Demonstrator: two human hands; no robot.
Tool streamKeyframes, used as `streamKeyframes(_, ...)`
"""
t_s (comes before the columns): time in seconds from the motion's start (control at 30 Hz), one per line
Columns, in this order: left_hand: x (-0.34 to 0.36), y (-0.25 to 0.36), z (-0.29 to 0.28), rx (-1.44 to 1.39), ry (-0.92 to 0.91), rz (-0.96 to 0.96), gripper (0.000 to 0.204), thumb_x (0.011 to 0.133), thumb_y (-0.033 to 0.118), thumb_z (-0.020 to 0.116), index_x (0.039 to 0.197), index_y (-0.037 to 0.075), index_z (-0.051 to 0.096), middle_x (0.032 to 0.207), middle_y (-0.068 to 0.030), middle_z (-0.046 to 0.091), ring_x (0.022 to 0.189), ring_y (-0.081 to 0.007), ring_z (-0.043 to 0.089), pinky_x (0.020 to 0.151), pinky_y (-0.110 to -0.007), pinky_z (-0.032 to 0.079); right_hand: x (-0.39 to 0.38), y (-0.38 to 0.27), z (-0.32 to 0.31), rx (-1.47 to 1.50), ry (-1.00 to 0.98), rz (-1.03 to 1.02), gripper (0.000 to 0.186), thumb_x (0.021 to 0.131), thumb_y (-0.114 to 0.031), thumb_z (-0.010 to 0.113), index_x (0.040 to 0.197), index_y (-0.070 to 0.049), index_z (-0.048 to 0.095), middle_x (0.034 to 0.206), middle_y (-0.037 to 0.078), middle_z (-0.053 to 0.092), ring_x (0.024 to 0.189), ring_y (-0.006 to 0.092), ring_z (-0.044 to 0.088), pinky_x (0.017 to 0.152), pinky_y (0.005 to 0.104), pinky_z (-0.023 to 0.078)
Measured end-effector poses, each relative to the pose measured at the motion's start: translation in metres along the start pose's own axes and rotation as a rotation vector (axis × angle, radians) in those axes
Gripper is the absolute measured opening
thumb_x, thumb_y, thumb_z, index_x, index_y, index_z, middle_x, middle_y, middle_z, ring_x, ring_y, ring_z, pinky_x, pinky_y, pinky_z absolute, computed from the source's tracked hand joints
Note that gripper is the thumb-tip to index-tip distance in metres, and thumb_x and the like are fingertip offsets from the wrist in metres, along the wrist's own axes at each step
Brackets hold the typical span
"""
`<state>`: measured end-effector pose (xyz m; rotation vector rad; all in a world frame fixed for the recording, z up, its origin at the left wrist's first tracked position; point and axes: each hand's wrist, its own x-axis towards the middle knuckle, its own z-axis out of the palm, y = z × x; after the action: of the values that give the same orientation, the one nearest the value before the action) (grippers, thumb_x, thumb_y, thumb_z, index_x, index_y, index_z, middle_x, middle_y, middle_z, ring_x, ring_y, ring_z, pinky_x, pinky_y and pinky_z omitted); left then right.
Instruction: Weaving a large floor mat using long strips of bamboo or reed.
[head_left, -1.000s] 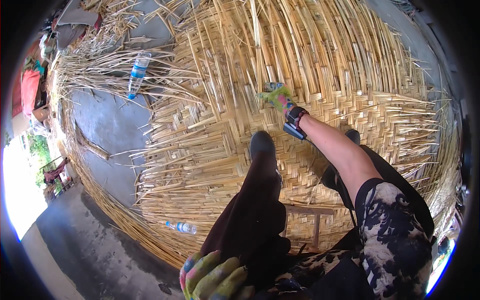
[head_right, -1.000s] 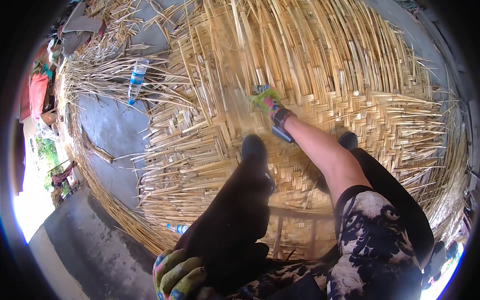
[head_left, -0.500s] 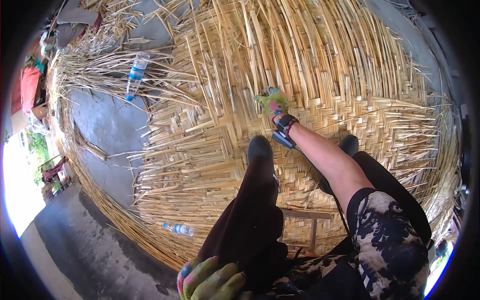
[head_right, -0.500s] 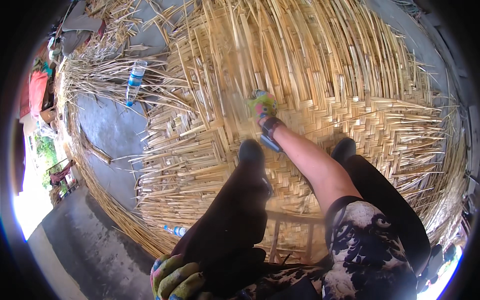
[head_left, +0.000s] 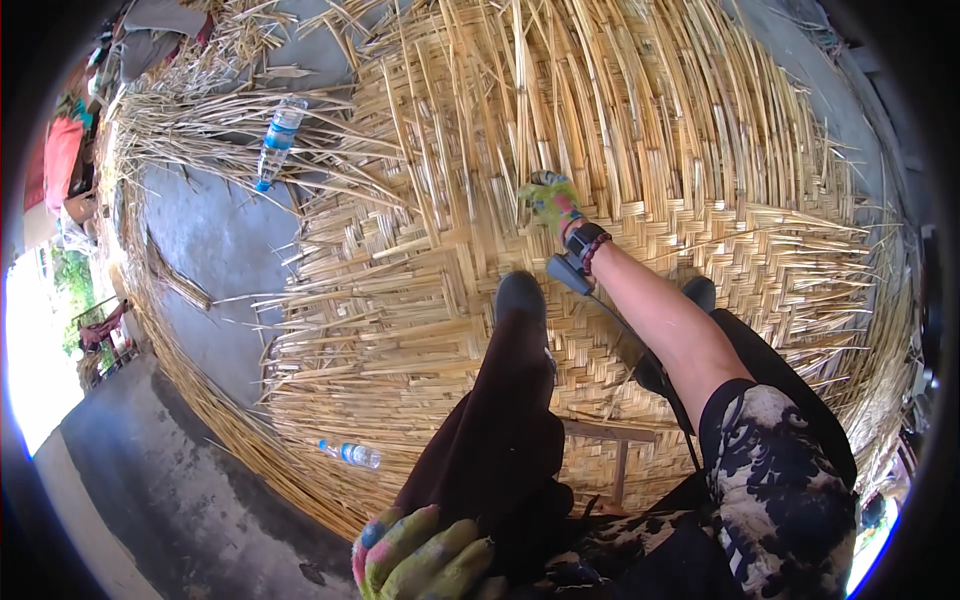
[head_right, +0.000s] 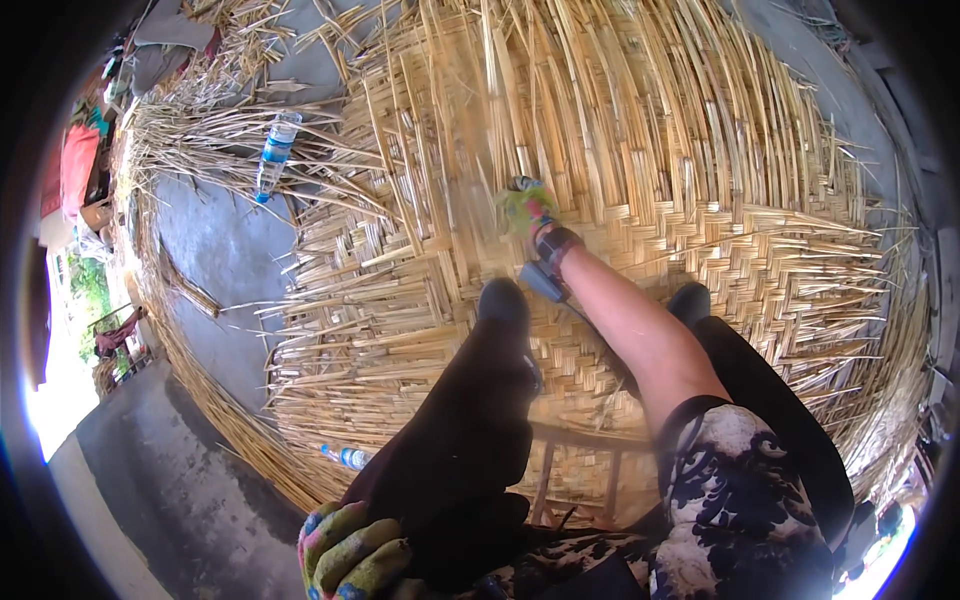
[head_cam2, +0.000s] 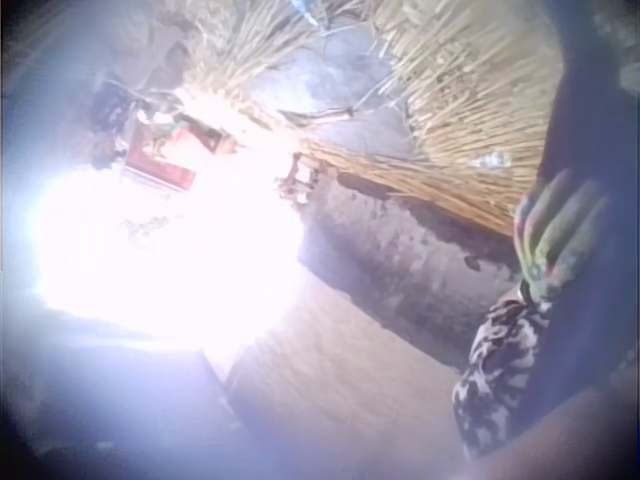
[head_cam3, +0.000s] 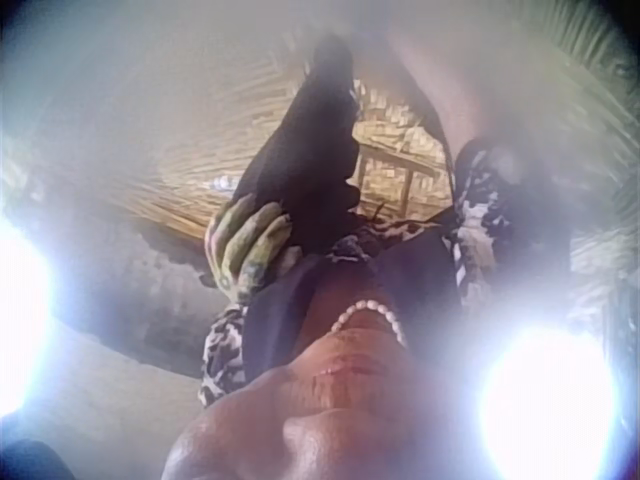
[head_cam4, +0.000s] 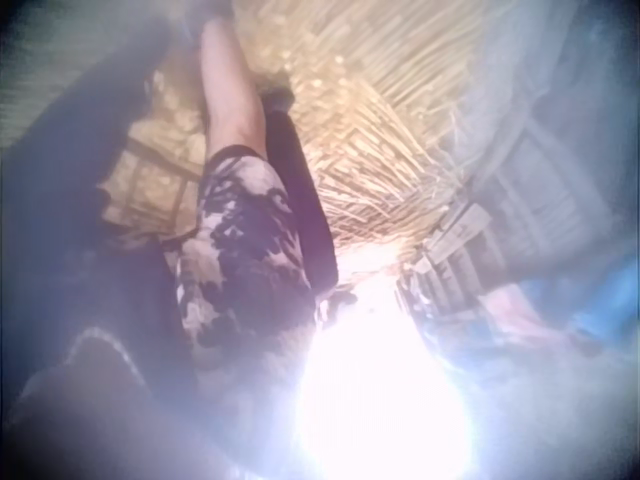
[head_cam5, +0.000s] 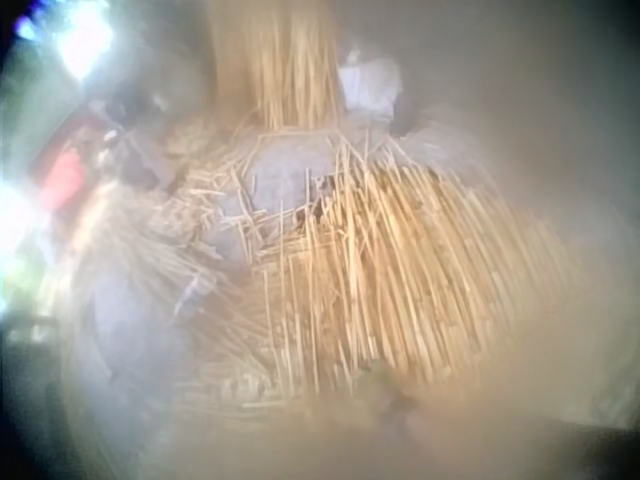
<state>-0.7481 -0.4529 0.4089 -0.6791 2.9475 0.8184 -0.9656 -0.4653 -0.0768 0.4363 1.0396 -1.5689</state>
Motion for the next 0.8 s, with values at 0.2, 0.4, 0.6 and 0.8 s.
streamKeyframes(0.2, 0.001, -0.002, 0.001, -0.021, -0.001, 0.024, 0.028, 0.071, 0.024, 0.069, 0.090, 0.005, 0.065, 0.091, -0.0109, 0.066, 0.086, -0.0316, 0.063, 0.075, -0.042, 0.049, -0.021, -0.014, 0.000, -0.530, -0.084, -0.163, 0.049, 0.078, -0.015, 0.067, 0.121, -0.001, 0.049, 0.116, 0.012, 0.058, 0.088, 0.0211, 0.061, 0.067, 0.0372, 0.054)
streamKeyframes(0.4, 0.003, 0.000, -0.003, -0.039, -0.001, 0.002, 0.030, 0.072, 0.025, 0.069, 0.091, 0.003, 0.064, 0.092, -0.0125, 0.066, 0.085, -0.0327, 0.063, 0.074, -0.042, 0.049, -0.031, -0.016, -0.004, -0.375, -0.009, 0.017, 0.065, 0.075, -0.008, 0.068, 0.132, -0.001, 0.039, 0.112, 0.012, 0.061, 0.093, 0.0190, 0.062, 0.072, 0.0309, 0.053)
streamKeyframes(0.6, -0.006, -0.022, 0.008, -0.402, 0.177, 0.034, 0.036, 0.071, 0.022, 0.069, 0.090, -0.008, 0.060, 0.086, -0.0256, 0.062, 0.084, -0.0408, 0.061, 0.070, -0.047, 0.050, -0.076, -0.016, 0.019, -0.517, -0.270, -0.040, 0.049, 0.080, -0.005, 0.065, 0.125, -0.002, 0.048, 0.109, 0.012, 0.062, 0.092, 0.0168, 0.062, 0.075, 0.0301, 0.053)
streamKeyframes(0.8, -0.003, -0.090, 0.010, -0.555, 0.611, -0.723, 0.030, 0.087, 0.011, 0.053, 0.111, -0.006, 0.058, 0.098, -0.0145, 0.063, 0.091, -0.0224, 0.060, 0.085, -0.033, 0.047, -0.148, 0.008, 0.082, -0.242, -0.897, 0.143, 0.024, 0.076, 0.001, 0.064, 0.099, -0.003, 0.066, 0.091, 0.008, 0.067, 0.077, 0.0156, 0.062, 0.069, 0.0257, 0.051)
